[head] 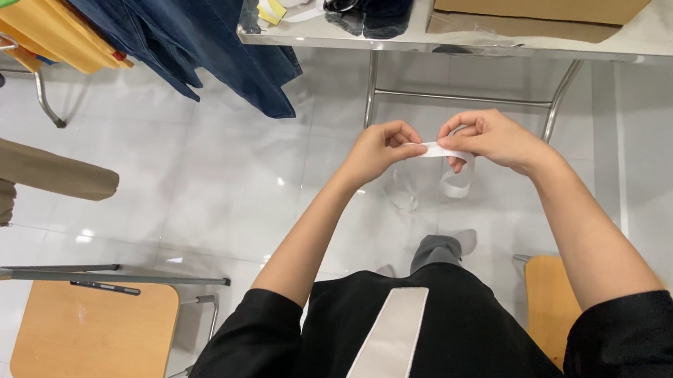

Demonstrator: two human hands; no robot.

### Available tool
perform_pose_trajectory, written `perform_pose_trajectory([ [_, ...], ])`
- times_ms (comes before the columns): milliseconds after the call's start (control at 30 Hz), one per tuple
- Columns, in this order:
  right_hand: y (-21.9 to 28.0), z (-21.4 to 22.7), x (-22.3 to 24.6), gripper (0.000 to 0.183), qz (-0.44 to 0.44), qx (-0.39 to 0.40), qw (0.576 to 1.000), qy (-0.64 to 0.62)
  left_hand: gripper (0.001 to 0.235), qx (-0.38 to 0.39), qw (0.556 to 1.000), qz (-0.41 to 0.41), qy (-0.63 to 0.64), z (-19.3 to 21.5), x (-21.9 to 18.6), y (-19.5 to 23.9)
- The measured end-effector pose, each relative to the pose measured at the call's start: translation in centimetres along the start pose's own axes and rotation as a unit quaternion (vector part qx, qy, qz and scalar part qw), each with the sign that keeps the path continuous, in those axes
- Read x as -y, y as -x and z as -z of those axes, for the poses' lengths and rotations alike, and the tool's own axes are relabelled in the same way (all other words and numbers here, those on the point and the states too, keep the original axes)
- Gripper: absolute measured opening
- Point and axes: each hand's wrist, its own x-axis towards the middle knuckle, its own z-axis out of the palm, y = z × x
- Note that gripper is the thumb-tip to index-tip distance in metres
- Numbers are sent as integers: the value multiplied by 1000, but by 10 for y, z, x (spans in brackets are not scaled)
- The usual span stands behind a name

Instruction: The person wraps a white ribbon around a cardboard box, ties it into a bow, and then writes on a yellow sticky note with a pencil before placing the note on the box.

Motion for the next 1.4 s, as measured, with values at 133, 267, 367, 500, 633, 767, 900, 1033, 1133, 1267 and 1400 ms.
perform_pose_trajectory([
  [133, 7, 0, 0, 17, -21, 21, 1000, -3, 20, -17, 999, 33, 2, 7, 1, 1],
  [267, 15, 6, 0, 21, -43, 29, 999, -6, 21, -27, 999, 32, -13, 13, 4, -4],
  [367, 17, 14, -6, 20, -63, 28, 998, 8, 21, -13, 999, 31, -10, 10, 7, -9],
  [500, 22, 20, -15, 14, -70, -1, 997, 18, 21, -16, 998, 38, -43, 4, 3, -9],
  [633, 17, 26, -30, 15, -52, -24, 998, 13, 22, -24, 998, 35, -44, -5, 5, -13],
  [767, 23, 27, -29, 19, -44, -20, 998, -51, 20, -44, 998, 16, -36, -12, -4, -17],
  [900, 28, 25, -23, 21, -51, -7, 996, -78, 17, -64, 997, 10, -34, -9, 6, -17],
  [1033, 28, 23, -20, 26, -60, 4, 995, -79, 15, -68, 997, 9, -36, -6, 2, -14],
  [1133, 24, 24, -26, 26, -61, 10, 995, -80, 14, -65, 997, 7, -32, -4, -2, -11],
  [1267, 20, 30, -30, 22, -65, 13, 996, -60, 14, -60, 997, 5, -38, 0, -5, -9],
  [1400, 23, 34, -31, 25, -76, 17, 996, -51, 22, -8, 998, -5, -60, 2, -10, -8],
])
